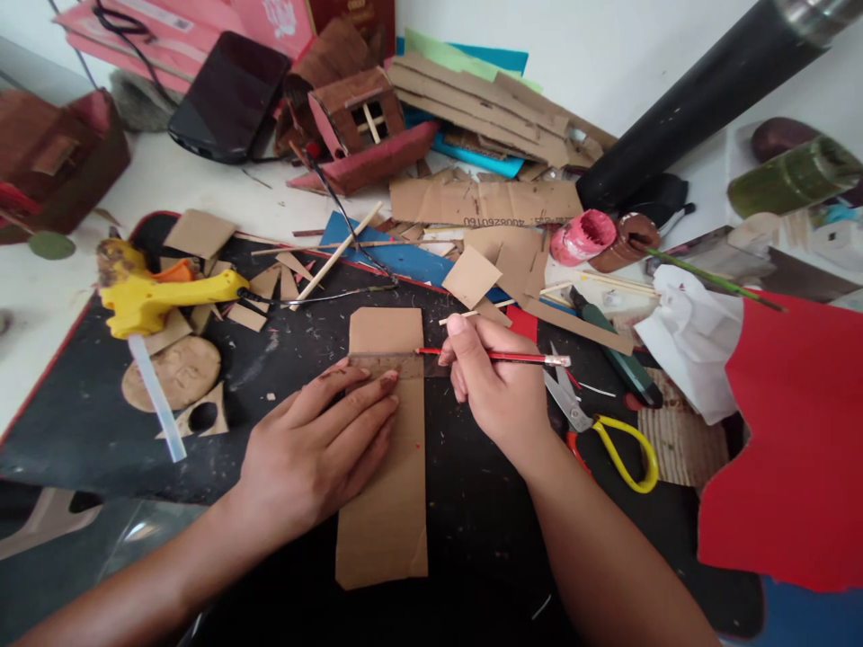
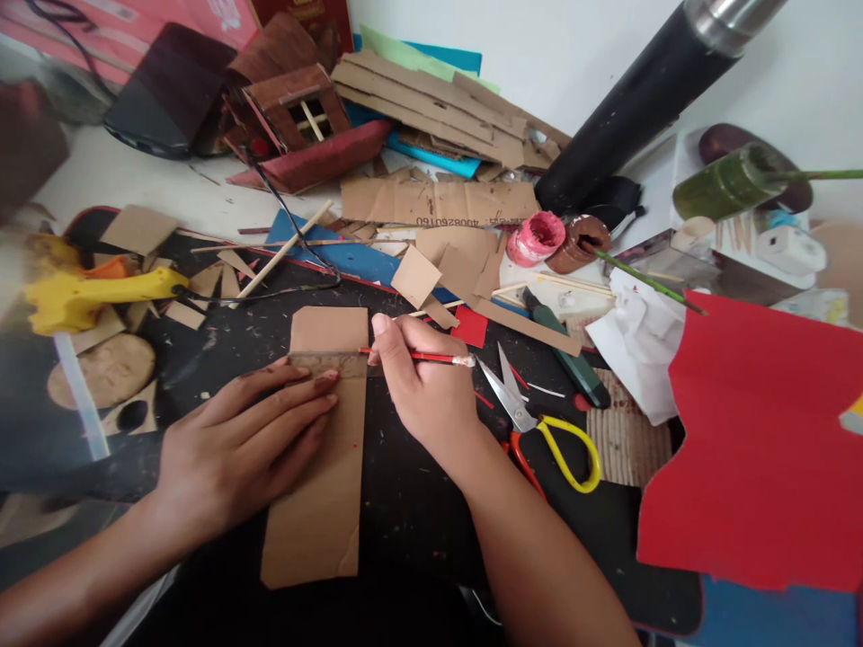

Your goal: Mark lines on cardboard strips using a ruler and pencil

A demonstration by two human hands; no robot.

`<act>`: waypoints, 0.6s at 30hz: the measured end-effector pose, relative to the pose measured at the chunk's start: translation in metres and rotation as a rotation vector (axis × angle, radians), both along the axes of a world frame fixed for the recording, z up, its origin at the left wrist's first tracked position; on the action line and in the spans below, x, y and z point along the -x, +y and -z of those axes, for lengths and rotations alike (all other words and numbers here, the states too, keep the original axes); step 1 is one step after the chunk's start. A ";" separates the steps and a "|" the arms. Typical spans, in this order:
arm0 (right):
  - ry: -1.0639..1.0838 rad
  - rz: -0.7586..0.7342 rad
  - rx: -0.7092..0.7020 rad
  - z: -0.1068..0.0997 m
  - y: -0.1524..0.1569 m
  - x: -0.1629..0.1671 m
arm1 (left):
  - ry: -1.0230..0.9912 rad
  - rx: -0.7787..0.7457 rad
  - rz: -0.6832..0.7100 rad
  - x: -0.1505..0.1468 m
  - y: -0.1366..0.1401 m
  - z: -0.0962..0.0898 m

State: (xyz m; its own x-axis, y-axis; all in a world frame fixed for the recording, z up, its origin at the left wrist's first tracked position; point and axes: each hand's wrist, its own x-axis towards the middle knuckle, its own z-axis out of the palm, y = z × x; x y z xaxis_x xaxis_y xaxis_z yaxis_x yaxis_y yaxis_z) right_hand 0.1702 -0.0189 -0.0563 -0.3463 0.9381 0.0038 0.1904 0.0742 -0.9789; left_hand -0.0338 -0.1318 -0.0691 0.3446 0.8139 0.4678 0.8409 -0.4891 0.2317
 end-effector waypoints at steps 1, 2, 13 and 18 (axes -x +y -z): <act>-0.004 -0.003 0.001 0.000 0.000 0.000 | 0.000 0.001 0.000 0.000 0.000 0.000; -0.006 -0.006 0.003 0.000 0.000 0.000 | 0.000 0.001 -0.001 0.000 0.000 0.000; 0.040 0.027 0.027 0.000 -0.001 0.000 | 0.009 -0.008 -0.004 0.000 0.002 -0.003; 0.016 0.022 0.034 0.001 -0.001 0.000 | 0.021 -0.004 0.003 0.000 0.002 -0.003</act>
